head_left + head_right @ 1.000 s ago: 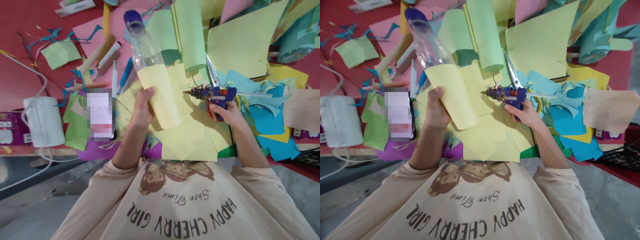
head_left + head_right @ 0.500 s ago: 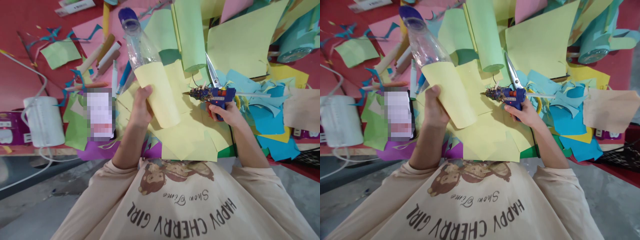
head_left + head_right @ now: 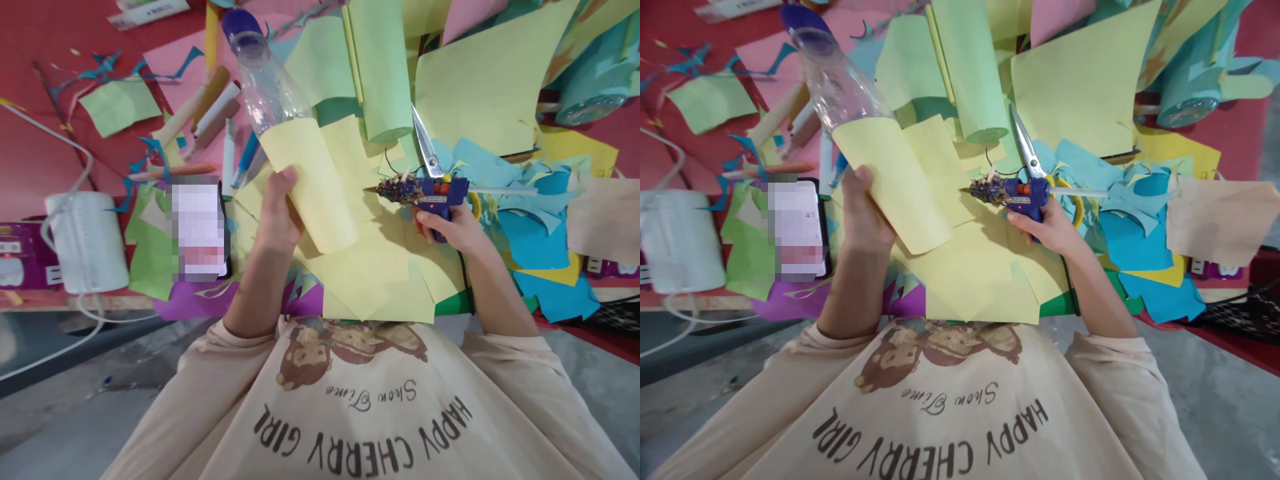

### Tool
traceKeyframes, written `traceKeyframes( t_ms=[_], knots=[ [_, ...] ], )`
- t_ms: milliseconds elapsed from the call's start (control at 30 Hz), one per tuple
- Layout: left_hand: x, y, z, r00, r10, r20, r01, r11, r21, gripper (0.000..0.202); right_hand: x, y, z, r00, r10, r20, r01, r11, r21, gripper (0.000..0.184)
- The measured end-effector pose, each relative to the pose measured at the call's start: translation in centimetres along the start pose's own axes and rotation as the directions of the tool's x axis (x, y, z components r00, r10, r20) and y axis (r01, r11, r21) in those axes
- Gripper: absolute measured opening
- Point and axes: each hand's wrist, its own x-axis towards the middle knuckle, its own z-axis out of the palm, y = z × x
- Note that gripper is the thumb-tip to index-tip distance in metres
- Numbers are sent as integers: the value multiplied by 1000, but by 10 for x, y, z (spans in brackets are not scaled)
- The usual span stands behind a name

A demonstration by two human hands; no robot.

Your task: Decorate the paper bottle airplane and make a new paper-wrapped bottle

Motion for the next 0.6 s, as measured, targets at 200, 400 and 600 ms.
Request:
traceKeyframes(
  t_ms=[200, 400, 600],
  knots=[
    [0, 1, -1, 1000, -14, 2, 14, 1000, -3, 39, 1, 4, -1, 1000, 0, 7, 0, 1000, 0, 43],
    [2, 4, -2, 999, -33, 13, 32, 999, 37, 43, 1, 4, -1, 1000, -7, 30, 7, 1000, 28, 40],
    [3, 2, -1, 999, -33, -29, 34, 999, 28, 40, 1, 4, 1, 1000, 8, 17, -8, 999, 44, 39]
  ],
)
